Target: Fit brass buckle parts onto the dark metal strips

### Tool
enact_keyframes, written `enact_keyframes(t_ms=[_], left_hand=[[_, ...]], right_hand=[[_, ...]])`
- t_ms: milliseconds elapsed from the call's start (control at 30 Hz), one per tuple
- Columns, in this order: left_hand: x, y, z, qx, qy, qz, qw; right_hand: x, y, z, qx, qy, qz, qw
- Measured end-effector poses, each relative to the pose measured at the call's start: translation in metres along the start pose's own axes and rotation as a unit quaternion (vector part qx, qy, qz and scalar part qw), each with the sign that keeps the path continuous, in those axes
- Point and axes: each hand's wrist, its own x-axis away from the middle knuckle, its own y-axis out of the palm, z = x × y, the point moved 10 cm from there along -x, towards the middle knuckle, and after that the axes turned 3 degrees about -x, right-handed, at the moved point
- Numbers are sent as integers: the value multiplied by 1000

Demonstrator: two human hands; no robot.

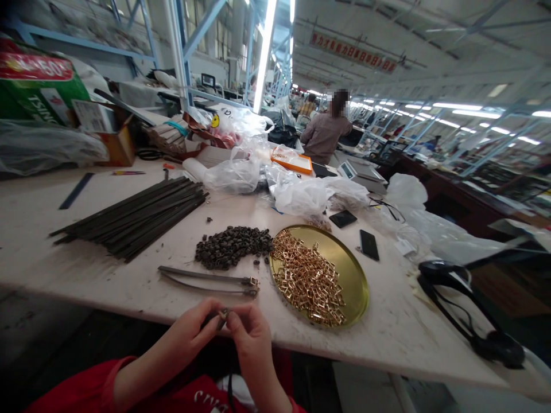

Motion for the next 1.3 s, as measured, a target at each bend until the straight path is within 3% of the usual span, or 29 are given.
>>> enact_keyframes(t_ms=[133, 333, 467, 567, 700, 833, 1000, 1167, 1300], left_hand=[[-1, -3, 3, 26, -10, -7, 1000], [4, -1, 10, 91, 7, -28, 995], [6, -4, 5, 65, 3, -3, 998], [5, -4, 2, 32, 1, 7, 999], [5, -3, 2, 14, 7, 13, 1000], [7, -1, 3, 33, 18, 3, 999], [5, -3, 6, 46, 17, -9, 999], [0, -5, 11, 35, 5, -21, 999], [-1, -6, 14, 34, 25, -12, 999]], right_hand=[[6, 6, -17, 130, -105, -33, 985], [10, 12, -29, 252, -169, -54, 951], [12, 11, -34, 309, -208, -26, 928], [12, 6, -36, 301, -220, 12, 928], [3, 9, -20, 224, -146, -4, 964], [-3, 17, 4, 72, -36, -42, 996], [-6, 17, 10, -60, 29, -42, 997], [-8, 2, 2, -65, 37, 15, 997], [-8, 0, 6, -70, 46, 12, 996]])
